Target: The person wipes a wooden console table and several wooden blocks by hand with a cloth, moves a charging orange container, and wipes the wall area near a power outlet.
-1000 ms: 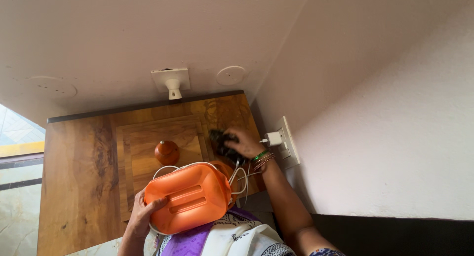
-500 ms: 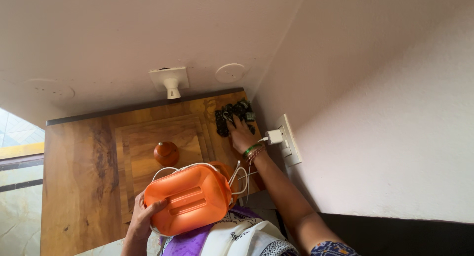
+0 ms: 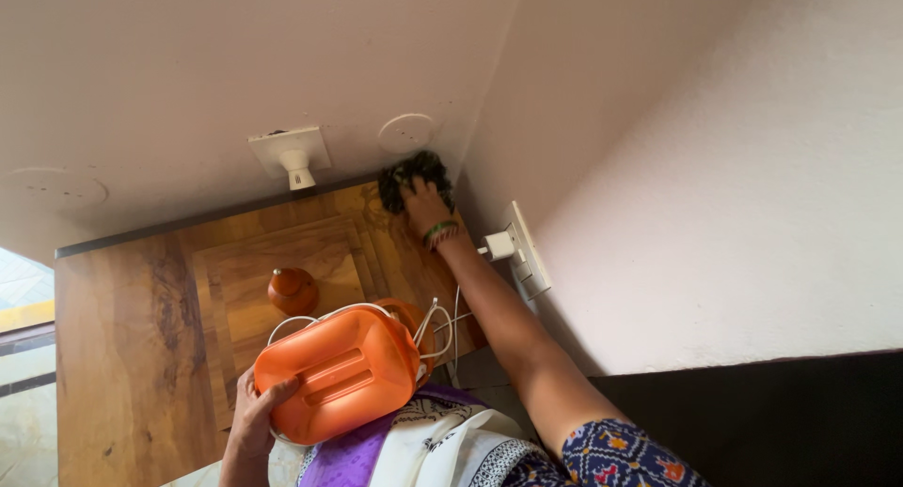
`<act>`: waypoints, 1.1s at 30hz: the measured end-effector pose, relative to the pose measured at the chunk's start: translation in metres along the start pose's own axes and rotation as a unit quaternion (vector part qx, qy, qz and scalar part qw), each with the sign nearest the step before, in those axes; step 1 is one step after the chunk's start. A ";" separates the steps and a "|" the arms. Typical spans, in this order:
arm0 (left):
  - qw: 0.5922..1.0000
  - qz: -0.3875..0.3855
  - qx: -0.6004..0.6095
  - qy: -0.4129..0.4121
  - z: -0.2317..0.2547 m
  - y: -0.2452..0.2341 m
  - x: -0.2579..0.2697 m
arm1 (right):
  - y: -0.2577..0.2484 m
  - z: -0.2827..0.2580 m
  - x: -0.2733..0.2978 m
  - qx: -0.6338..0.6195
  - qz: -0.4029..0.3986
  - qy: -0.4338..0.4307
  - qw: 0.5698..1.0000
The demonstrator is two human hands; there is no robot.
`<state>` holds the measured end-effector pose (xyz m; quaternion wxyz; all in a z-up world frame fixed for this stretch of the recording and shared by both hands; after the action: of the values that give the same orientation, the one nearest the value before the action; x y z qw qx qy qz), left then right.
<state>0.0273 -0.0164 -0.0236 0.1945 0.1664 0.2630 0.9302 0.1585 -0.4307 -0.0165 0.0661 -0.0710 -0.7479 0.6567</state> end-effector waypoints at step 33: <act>1.000 -0.002 -0.012 -0.028 0.019 0.018 0.004 | -0.003 0.026 -0.015 -0.061 0.138 0.066 0.986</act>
<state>0.0268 -0.0208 0.0028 0.2057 0.1895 0.2462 0.9280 0.1682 -0.4593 -0.0170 0.0196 -0.2202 -0.7638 0.6064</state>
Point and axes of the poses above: each hand's wrist, its own x-axis away from the middle knuckle, its own y-axis out of the palm, z = x × y, the point moved 4 cm from there along -x, towards the middle knuckle, and after that the axes turned 8 degrees about x, right-handed, at the moved point
